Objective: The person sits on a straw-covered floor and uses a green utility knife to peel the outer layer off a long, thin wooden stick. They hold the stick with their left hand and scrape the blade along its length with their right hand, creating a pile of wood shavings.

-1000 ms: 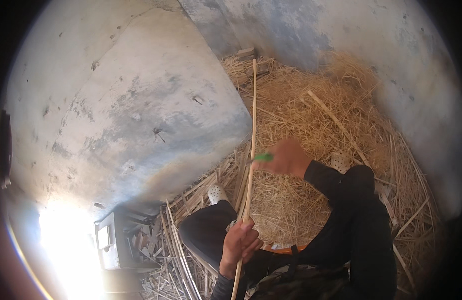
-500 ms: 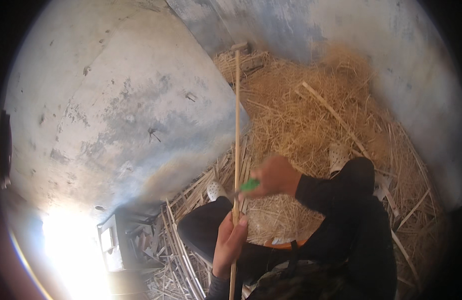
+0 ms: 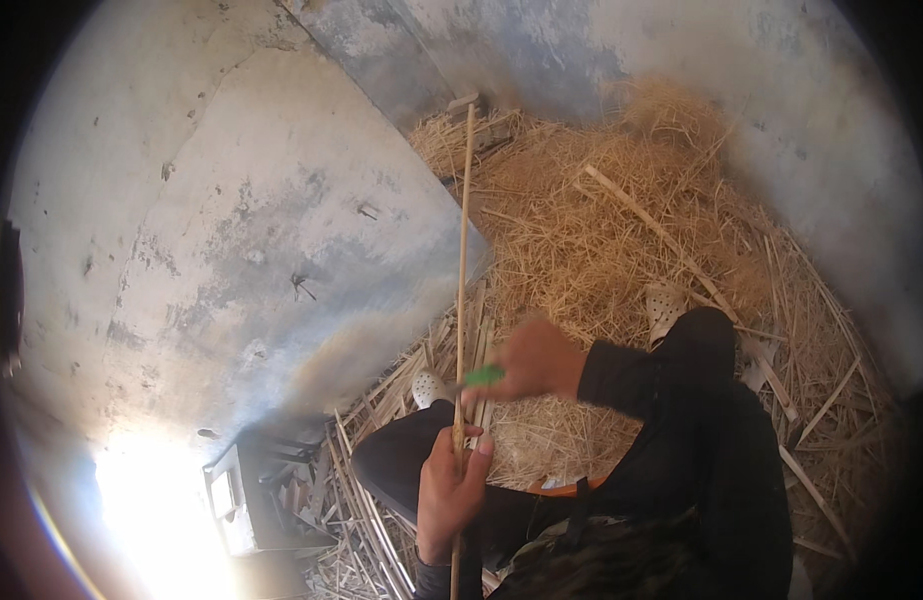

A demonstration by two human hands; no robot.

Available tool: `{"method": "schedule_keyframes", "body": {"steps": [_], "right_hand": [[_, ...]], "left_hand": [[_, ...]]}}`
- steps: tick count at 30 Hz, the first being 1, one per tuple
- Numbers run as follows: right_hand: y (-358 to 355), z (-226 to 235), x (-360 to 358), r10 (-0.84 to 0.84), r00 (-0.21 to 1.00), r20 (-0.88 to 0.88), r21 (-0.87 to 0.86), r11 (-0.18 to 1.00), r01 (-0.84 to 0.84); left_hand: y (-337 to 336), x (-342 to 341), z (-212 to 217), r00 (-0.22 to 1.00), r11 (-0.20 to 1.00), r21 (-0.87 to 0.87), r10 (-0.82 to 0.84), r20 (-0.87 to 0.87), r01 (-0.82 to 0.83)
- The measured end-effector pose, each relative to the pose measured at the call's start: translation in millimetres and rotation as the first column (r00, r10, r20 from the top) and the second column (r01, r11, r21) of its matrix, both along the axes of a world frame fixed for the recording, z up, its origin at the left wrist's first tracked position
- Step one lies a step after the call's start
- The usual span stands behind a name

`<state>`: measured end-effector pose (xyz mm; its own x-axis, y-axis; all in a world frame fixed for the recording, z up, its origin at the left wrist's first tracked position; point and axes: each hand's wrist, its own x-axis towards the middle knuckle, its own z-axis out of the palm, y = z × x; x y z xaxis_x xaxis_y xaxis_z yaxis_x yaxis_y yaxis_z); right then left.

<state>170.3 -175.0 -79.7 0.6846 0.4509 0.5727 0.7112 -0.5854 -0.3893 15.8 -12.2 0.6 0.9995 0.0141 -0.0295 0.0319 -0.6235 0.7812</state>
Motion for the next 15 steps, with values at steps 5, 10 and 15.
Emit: {"method": "schedule_keyframes", "body": {"steps": [5,10,15], "right_hand": [[-15,6,24,-0.087,0.978,-0.188,0.039,0.995,0.096],[-5,8,-11,0.053,0.997,0.049,0.067,0.996,-0.057],[-34,6,54,-0.216,0.872,-0.440,0.040,0.965,0.260]], "left_hand": [[-4,-6,6,0.999,0.999,0.044,0.002,-0.054,0.000],[-7,-4,5,0.999,0.999,0.042,0.010,-0.043,-0.009],[-10,-16,8,0.991,0.995,0.030,-0.095,-0.089,0.098]]}}
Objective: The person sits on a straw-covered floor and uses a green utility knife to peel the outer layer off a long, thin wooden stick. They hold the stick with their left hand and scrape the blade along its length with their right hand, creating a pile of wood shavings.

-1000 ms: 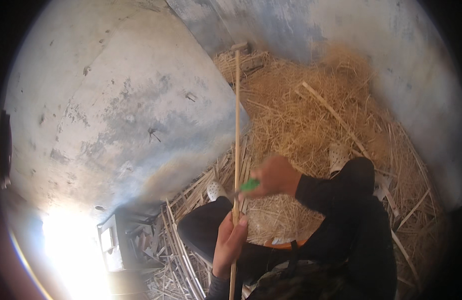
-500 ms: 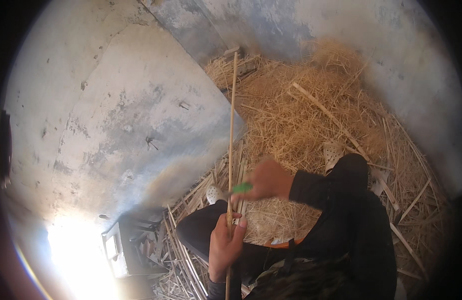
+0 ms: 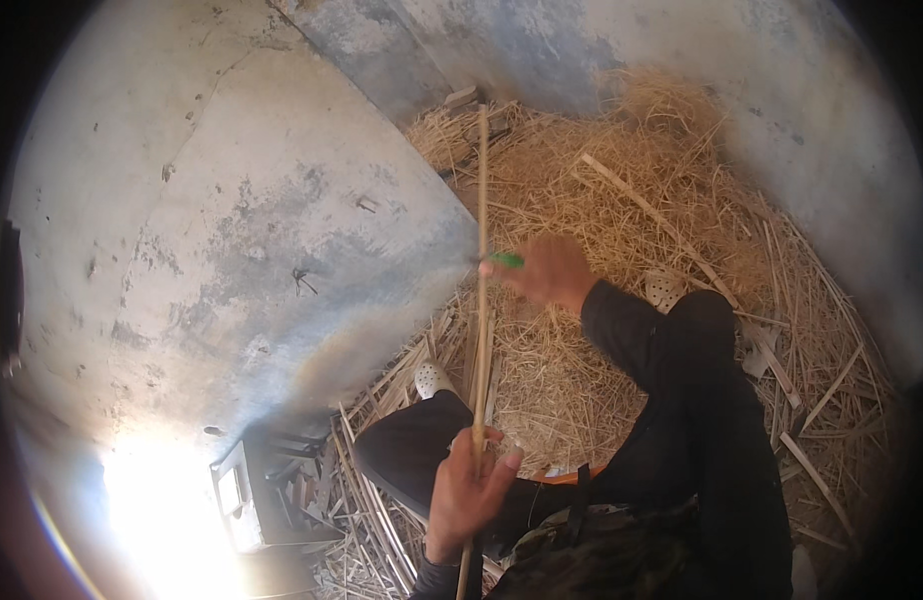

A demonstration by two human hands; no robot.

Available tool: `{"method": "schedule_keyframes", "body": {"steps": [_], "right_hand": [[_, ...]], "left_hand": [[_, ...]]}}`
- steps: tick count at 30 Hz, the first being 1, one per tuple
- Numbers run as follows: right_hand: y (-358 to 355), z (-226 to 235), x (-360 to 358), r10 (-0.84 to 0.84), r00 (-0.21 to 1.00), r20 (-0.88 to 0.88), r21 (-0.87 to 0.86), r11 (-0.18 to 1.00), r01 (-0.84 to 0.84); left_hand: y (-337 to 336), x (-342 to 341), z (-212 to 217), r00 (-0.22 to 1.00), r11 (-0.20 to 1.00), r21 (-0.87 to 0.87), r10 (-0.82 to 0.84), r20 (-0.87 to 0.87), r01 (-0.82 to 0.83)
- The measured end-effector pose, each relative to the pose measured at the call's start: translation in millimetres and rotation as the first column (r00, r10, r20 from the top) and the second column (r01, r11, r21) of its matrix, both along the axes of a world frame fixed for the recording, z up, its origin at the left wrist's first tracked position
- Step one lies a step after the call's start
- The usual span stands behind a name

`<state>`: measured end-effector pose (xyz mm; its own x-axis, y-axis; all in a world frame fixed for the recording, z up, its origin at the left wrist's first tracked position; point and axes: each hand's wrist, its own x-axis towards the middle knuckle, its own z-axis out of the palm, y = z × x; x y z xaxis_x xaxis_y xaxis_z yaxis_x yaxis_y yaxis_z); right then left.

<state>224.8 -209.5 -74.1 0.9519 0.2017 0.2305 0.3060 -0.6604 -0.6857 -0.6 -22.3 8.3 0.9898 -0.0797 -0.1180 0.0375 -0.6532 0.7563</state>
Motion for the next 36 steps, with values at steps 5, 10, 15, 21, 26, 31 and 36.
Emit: {"method": "schedule_keyframes", "body": {"steps": [5,10,15,21,26,31,36], "right_hand": [[24,-18,-53,0.236,0.936,0.260,-0.114,0.970,-0.213],[24,-10,-47,0.201,0.905,0.375,-0.171,0.974,-0.146],[14,5,-40,0.184,0.948,0.260,-0.115,0.981,-0.159],[27,-22,-40,0.152,0.960,0.236,-0.075,0.988,-0.138],[15,-19,-33,0.152,0.961,0.229,-0.107,0.986,-0.130],[37,-23,-72,0.278,0.899,0.338,-0.110,0.961,-0.256],[2,-11,-27,0.097,0.995,-0.039,-0.158,0.982,-0.102]], "left_hand": [[7,-1,-13,0.995,0.987,-0.132,0.097,0.006,-0.095],[4,-6,-3,0.994,0.995,0.054,0.082,0.072,-0.086],[1,-7,3,0.998,0.995,0.092,0.040,0.049,-0.045],[5,-11,-2,0.994,0.987,0.154,0.028,0.109,-0.045],[3,-10,-5,0.997,0.983,0.182,-0.002,0.076,-0.012],[15,-10,-28,0.975,0.970,0.237,-0.011,0.223,-0.043],[12,-11,-34,0.961,0.935,0.354,-0.114,0.253,0.018]]}}
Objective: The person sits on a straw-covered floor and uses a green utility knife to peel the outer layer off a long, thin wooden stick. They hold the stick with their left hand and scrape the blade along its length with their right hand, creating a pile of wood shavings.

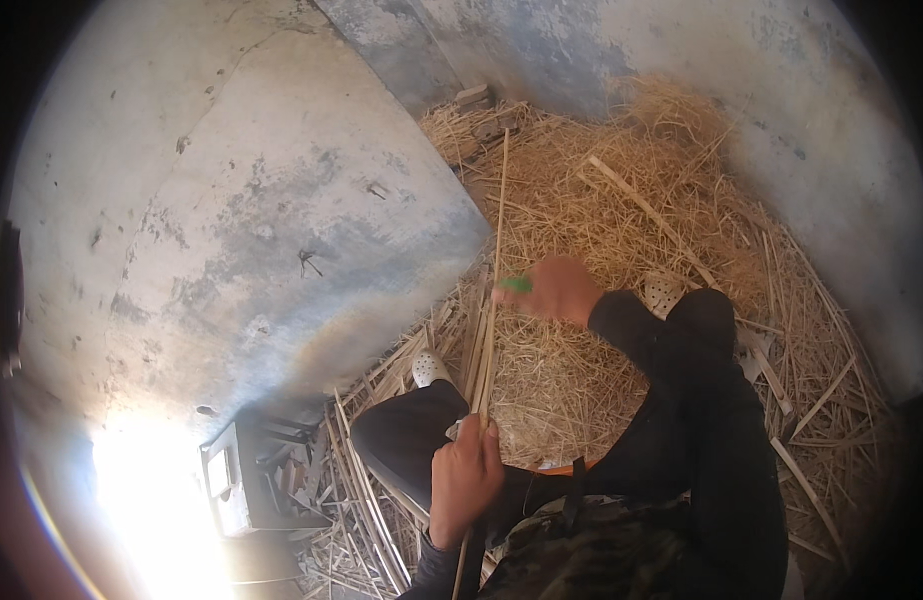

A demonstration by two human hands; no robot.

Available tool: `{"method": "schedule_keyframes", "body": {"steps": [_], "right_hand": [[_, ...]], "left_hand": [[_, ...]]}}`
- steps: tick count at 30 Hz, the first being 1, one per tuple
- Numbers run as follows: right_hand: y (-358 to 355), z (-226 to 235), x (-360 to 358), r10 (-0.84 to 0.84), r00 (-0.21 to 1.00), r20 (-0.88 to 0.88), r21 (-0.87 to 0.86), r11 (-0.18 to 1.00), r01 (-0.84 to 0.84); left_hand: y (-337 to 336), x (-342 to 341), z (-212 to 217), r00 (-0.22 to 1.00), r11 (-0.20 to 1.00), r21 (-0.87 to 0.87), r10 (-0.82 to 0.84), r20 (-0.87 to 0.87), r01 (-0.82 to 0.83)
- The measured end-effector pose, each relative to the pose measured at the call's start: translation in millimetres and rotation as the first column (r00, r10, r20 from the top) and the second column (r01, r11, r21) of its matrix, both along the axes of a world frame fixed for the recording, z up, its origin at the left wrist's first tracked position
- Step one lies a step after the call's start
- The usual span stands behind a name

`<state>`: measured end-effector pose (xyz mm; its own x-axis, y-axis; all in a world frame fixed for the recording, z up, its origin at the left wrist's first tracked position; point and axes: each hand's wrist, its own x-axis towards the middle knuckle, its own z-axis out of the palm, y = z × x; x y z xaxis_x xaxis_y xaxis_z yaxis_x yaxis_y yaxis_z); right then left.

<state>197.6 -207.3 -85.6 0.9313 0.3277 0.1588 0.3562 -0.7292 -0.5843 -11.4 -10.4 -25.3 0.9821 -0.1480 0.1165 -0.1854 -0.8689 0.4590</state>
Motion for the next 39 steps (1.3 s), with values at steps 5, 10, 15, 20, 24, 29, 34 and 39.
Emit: {"method": "schedule_keyframes", "body": {"steps": [5,10,15,20,24,29,34,39], "right_hand": [[34,-15,-51,0.188,0.961,0.202,-0.035,0.982,-0.185],[43,-43,-62,0.159,0.968,0.191,-0.033,0.987,-0.156],[45,-25,-74,0.304,0.930,0.206,-0.035,0.952,-0.303],[25,-23,-21,0.016,1.000,0.004,0.015,1.000,-0.016],[46,-38,-76,0.239,0.906,0.349,0.009,0.966,-0.258],[18,-34,-17,-0.006,0.998,0.063,0.023,1.000,0.005],[42,-26,-66,0.229,0.923,0.309,0.058,0.964,-0.259],[-18,-29,44,-0.232,0.973,0.012,0.012,0.973,0.231]], "left_hand": [[7,0,0,0.996,0.994,0.072,0.083,-0.018,-0.082],[1,3,8,0.995,0.995,0.087,0.062,-0.073,-0.056],[13,4,-10,0.998,0.988,0.140,0.053,0.030,-0.056],[11,4,-7,0.999,0.996,0.074,0.053,0.013,-0.054],[11,2,-14,0.998,0.994,0.093,0.061,0.019,-0.063],[8,-6,-5,0.999,0.997,0.059,0.042,-0.021,-0.041],[18,-3,-14,0.999,0.998,-0.055,0.033,0.010,-0.033],[5,-18,10,0.986,0.992,-0.124,-0.002,-0.169,-0.020]]}}
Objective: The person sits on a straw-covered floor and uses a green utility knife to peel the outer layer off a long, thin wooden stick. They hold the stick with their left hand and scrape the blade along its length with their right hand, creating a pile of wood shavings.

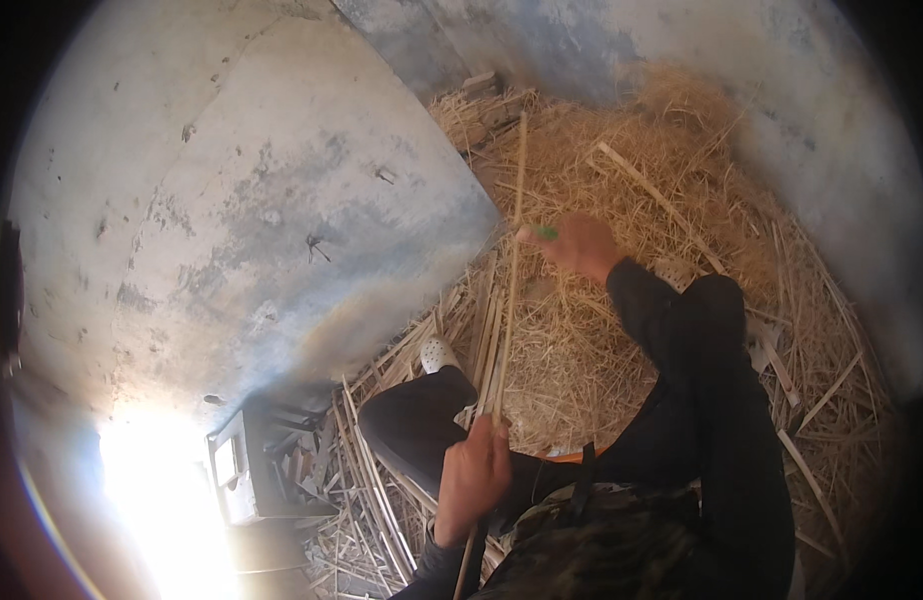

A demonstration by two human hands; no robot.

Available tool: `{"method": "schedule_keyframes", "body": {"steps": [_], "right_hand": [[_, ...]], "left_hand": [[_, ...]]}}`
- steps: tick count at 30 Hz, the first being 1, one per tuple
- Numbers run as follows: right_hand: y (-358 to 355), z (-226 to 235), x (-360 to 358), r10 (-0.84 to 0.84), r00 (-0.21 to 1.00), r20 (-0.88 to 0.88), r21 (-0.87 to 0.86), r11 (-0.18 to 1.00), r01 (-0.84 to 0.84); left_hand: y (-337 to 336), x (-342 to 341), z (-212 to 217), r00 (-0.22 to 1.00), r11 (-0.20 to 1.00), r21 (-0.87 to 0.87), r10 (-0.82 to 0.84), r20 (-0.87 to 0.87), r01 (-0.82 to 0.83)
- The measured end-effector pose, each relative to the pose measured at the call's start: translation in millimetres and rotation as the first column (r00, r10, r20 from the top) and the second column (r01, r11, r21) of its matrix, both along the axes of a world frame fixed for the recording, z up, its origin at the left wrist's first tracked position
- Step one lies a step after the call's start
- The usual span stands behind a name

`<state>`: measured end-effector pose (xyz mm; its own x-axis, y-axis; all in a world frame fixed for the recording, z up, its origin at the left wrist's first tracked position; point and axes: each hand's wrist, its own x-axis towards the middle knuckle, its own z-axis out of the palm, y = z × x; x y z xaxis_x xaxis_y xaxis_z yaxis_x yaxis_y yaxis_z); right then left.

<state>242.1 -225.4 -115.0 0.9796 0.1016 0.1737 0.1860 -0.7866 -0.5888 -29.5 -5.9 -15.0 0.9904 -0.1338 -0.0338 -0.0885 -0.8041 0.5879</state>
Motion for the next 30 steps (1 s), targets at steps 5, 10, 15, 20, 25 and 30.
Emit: {"method": "schedule_keyframes", "body": {"steps": [5,10,15,20,25,30], "right_hand": [[-57,27,48,-0.068,0.995,0.067,-0.027,0.997,0.070],[38,26,-89,0.501,0.860,0.100,-0.099,0.865,-0.492],[50,22,-70,0.471,0.803,0.366,-0.150,0.881,-0.449],[49,16,-53,0.360,0.817,0.450,-0.116,0.931,-0.347],[18,42,-19,0.257,0.961,0.102,-0.082,0.965,-0.249],[55,32,-82,0.480,0.746,0.462,-0.170,0.873,-0.457]], "left_hand": [[-7,-7,-4,0.992,0.987,-0.128,-0.089,0.089,0.100],[6,23,-6,0.997,0.925,-0.373,0.042,-0.068,-0.065],[7,33,3,0.997,0.940,-0.333,0.077,0.002,-0.072],[5,36,-5,0.990,0.961,-0.273,0.080,0.120,-0.045],[0,13,9,0.998,0.964,-0.257,0.067,0.002,-0.064],[10,21,4,0.989,0.982,-0.181,0.072,0.127,-0.049]]}}
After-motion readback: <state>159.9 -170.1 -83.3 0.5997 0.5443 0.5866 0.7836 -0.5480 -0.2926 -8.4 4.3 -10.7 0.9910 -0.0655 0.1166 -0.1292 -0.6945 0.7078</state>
